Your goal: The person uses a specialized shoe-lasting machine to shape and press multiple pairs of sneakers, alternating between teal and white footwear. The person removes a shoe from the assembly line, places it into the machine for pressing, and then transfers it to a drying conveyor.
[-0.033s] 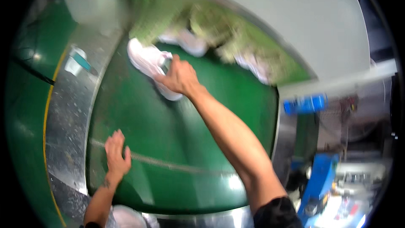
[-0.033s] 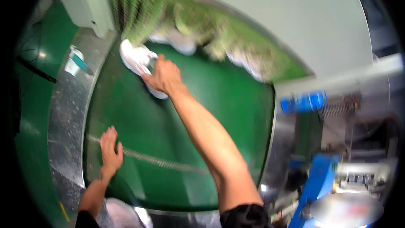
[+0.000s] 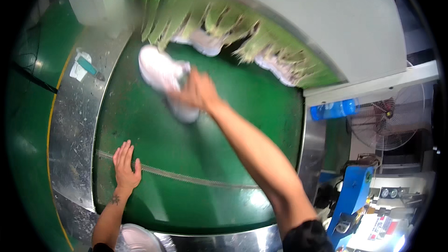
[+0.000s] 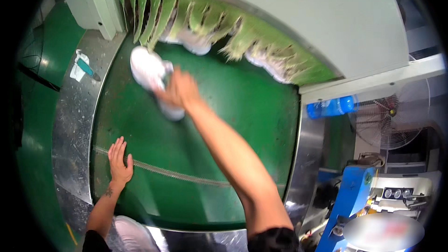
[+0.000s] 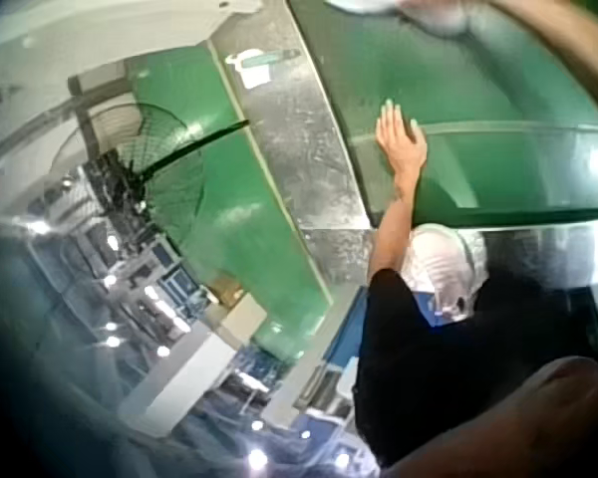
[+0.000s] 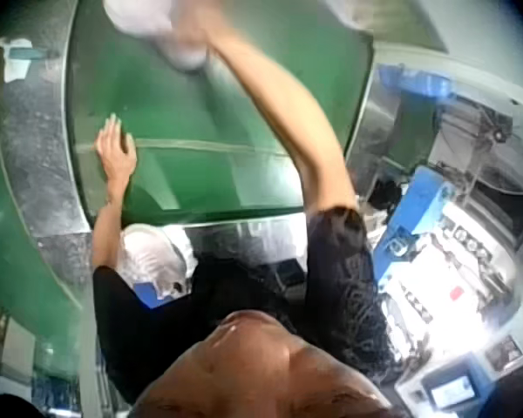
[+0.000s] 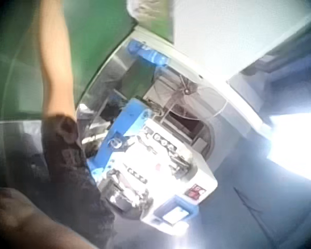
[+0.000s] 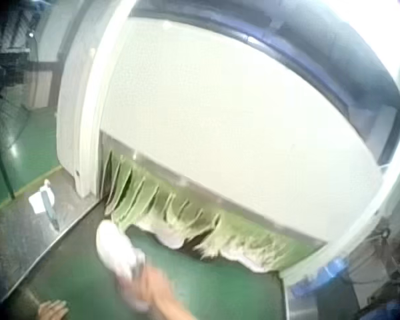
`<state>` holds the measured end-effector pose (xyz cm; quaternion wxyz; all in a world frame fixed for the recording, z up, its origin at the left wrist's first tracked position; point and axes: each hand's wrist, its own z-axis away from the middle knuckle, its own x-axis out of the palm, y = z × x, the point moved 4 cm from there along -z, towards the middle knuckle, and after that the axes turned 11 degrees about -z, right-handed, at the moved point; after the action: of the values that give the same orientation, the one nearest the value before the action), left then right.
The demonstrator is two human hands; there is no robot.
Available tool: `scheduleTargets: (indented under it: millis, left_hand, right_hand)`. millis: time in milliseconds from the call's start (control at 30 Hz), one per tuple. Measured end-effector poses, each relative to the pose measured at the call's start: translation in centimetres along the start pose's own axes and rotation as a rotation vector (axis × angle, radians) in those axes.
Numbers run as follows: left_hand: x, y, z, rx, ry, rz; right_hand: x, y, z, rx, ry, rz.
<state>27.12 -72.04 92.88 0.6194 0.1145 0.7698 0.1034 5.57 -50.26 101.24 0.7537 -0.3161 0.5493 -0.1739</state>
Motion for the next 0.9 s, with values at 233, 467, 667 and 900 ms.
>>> scheduleTargets:
  millis: [233,467,667,900]
  left_hand:
    - [3.0,3.0,0.3,-0.009,0.077,-0.005]
    - [-4.4,24.6,9.7,-0.076,-0.552,1.372]
    - [-9.1,40.0,18.0,0.318,-1.125,1.613]
    - [-14.1,49.7,36.5,0.23,-1.499,0.984]
  right_hand:
    - [1.2,10.3,39.5,0.615,0.11,-0.636]
    - [-6.9,5.6,65.9,0.756,0.785,-0.971]
    - [-12.1,-2.9,68.1,-0.138,0.943,-0.809]
    - [-7.7,1.1,87.8,0.146,1.135,-1.146]
